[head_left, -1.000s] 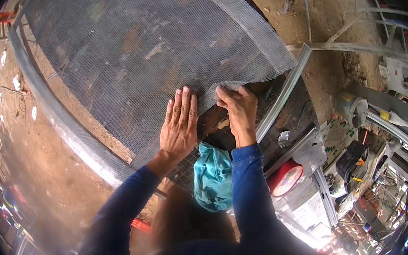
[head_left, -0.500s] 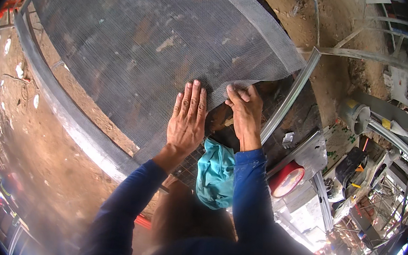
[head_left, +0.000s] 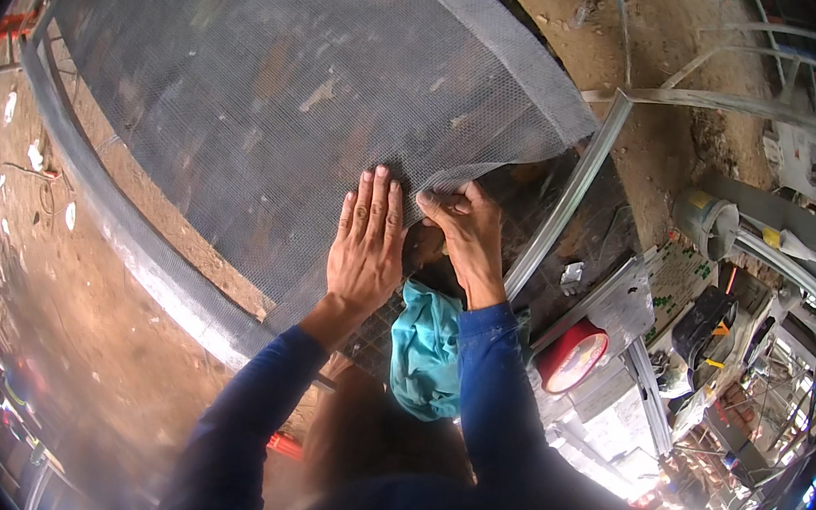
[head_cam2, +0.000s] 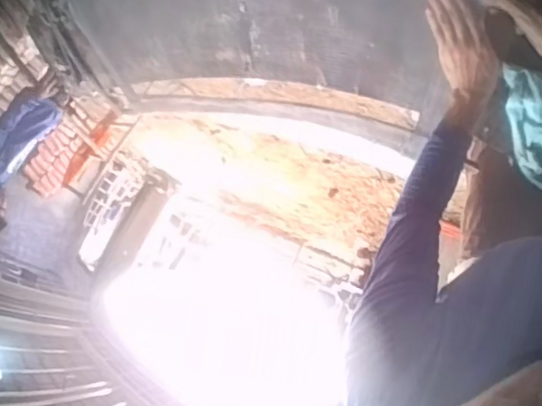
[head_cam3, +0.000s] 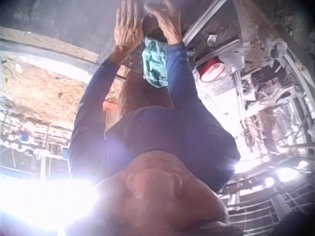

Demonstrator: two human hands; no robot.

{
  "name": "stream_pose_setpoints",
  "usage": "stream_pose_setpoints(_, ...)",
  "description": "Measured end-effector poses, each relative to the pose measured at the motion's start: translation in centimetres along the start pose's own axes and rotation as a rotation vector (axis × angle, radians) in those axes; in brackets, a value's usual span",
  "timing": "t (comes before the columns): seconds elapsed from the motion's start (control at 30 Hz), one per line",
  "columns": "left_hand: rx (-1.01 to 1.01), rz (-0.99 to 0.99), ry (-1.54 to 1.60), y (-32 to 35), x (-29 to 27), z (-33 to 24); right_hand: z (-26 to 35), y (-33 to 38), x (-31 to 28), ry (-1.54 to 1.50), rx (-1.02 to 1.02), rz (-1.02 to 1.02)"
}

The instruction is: The person is assembling a window screen by hand, attaching a mesh screen to a metal frame. They fold the edges of the mesh over the frame and press it into the groove to secure it. Another person assists by holding the frame steady.

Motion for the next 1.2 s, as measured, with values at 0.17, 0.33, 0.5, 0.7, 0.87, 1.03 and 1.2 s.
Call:
stream_pose_setpoints(0.17,0.006,-0.006,0.008,-0.1,-0.1,-0.1,2.5,-0.1,-2.6,-0.179,-0.018,0.139)
stream_pose_setpoints(0.33,0.015,-0.010,-0.020,-0.2,-0.1,-0.4,2.5,-1.2,-2.1,0.094,-0.055,0.183)
stream_pose_setpoints(0.5,0.020,-0.014,-0.024,-0.1,0.0,-0.3,1.2,-1.5,-1.9,0.002,-0.093,0.076)
stream_pose_setpoints(0.7,0.020,-0.011,-0.035,-0.1,0.2,-0.3,1.1,-1.6,-1.4,-0.011,-0.120,0.052)
stream_pose_setpoints(0.87,0.020,-0.021,-0.033,-0.2,-0.1,-0.4,1.7,-1.5,-2.3,-0.087,-0.076,0.085)
stream_pose_setpoints(1.03,0.021,-0.011,-0.042,-0.2,-0.1,-0.4,2.3,-2.2,-2.5,-0.052,-0.082,0.037)
stream_pose_setpoints(1.2,0.021,-0.006,-0.049,-0.2,0.0,-0.5,1.8,-2.4,-2.4,-0.065,-0.064,-0.005)
Point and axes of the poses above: each hand's wrist, its own y-axis away from the middle knuckle, its own x-axis out of the palm, z = x × y, the point moved 7 cm from there along -y, towards the middle knuckle, and after that the axes turned 13 degrees about x, right-handed, at the moved point
